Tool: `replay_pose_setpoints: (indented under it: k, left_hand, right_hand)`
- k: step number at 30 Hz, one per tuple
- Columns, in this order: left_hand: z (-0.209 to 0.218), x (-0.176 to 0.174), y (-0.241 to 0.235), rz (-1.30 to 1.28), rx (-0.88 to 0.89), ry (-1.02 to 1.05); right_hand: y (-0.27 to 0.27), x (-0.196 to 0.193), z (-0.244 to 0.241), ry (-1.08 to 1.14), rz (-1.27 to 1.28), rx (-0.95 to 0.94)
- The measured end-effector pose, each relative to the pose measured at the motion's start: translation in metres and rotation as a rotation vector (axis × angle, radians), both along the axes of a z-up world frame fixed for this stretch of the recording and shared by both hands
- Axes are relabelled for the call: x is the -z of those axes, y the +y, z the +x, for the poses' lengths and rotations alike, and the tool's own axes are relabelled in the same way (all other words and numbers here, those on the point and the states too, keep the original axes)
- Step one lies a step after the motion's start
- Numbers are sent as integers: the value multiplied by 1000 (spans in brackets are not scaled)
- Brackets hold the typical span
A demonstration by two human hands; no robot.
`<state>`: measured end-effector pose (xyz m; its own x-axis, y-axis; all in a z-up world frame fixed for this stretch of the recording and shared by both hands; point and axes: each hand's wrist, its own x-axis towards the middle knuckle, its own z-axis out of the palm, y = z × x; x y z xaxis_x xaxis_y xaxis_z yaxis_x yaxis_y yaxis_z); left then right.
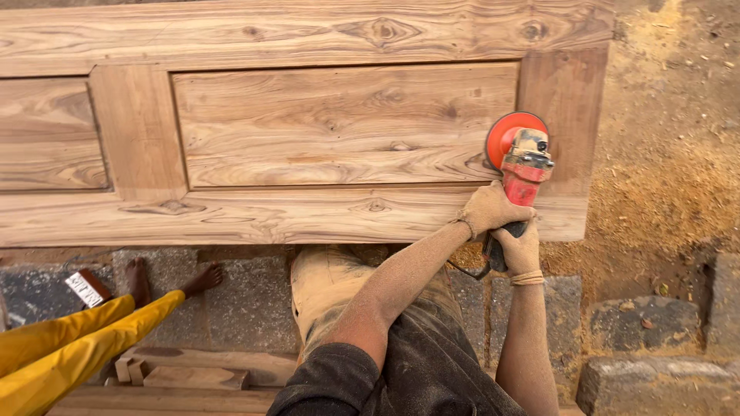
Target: The person uses a red orbital sander to smooth the surface of a large wooden door panel resting on stone blocks. The sander is moved systematically across the flat panels and raised edges to even out the wood grain.
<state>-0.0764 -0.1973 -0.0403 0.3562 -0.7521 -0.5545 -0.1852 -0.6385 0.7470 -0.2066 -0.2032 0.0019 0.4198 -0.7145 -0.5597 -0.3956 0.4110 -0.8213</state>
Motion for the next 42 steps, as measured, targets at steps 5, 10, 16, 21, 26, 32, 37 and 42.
replay_pose_setpoints:
  k: [5, 10, 16, 21, 26, 32, 37, 42]
  left_hand:
    - [31, 17, 35, -50, -35, -20]
    - [91, 6, 108, 36, -124, -40]
    - [181, -10, 223, -39, -222, -77]
    - [260, -19, 323, 1, -402, -76]
    - [320, -17, 412, 6, -695, -28]
    - [340, -18, 437, -40, -833, 18]
    - [300, -28, 382, -138, -742, 3]
    - [273, -38, 348, -98, -636, 119]
  right_hand:
    - [26, 10, 27, -60, -21, -75]
    - [81, 7, 87, -56, 4, -189]
    - [173, -5, 183, -51, 95, -298]
    - [252, 2, 270, -103, 7, -498]
    - [300, 6, 349, 79, -281, -859]
    - [317, -3, 381, 159, -358, -965]
    - [268, -14, 337, 109, -426, -946]
    - [240, -23, 300, 238, -268, -851]
